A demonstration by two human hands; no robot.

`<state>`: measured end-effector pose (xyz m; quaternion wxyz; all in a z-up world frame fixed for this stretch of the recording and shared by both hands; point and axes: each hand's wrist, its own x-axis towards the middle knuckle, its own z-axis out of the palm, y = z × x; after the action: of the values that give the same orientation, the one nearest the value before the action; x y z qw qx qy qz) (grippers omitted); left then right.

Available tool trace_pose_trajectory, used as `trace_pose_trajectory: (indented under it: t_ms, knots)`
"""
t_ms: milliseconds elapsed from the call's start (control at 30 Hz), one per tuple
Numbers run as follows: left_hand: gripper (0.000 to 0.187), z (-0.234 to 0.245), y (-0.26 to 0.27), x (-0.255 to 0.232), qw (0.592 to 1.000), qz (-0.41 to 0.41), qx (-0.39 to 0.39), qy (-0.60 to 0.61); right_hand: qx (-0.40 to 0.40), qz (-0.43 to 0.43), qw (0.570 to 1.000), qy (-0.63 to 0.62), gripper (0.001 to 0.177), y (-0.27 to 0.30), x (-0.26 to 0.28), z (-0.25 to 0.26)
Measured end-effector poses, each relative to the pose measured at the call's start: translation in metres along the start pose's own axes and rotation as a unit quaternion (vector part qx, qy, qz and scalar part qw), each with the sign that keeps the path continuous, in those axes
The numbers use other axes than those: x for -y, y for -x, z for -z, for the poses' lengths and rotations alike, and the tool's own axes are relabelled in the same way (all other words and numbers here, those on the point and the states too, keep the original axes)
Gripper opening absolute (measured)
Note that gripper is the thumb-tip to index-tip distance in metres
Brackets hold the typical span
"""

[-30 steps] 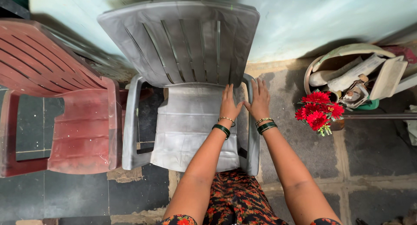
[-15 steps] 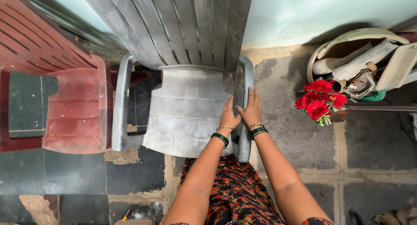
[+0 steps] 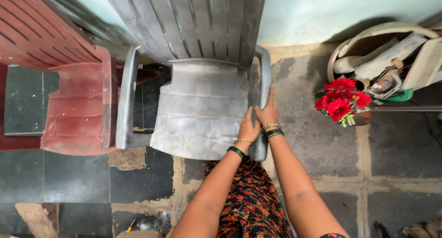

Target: The person picks up a green trash can from a chair and carries it through a house to a cluttered storage area.

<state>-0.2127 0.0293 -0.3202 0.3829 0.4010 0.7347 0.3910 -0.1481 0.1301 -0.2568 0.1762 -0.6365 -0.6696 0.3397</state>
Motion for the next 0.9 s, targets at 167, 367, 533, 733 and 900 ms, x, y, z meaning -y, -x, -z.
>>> trace_pose_trajectory:
  t_ms: [167,367,533,733,900]
  knots:
    - [0.082,-0.029,0.040,0.001,0.998,-0.070,0.004,-0.001,-0.012,0.054,0.998,-0.029,0.109,-0.005,-0.009,0.002]
    - [0.122,-0.013,0.048,-0.033,0.997,0.018,0.079,0.006,-0.012,0.038,0.999,-0.029,0.109,-0.009,-0.004,0.001]
    - [0.128,-0.016,0.051,-0.038,0.999,-0.012,0.047,0.017,-0.015,0.035,0.999,-0.028,0.110,-0.005,0.003,0.008]
    - [0.120,-0.017,0.058,-0.045,0.999,0.033,0.001,0.004,0.027,-0.039,0.999,0.004,0.112,-0.002,0.013,0.014]
    - [0.119,-0.013,0.058,-0.053,1.000,-0.001,-0.026,0.008,0.009,0.009,0.999,-0.041,0.112,-0.009,-0.009,0.002]
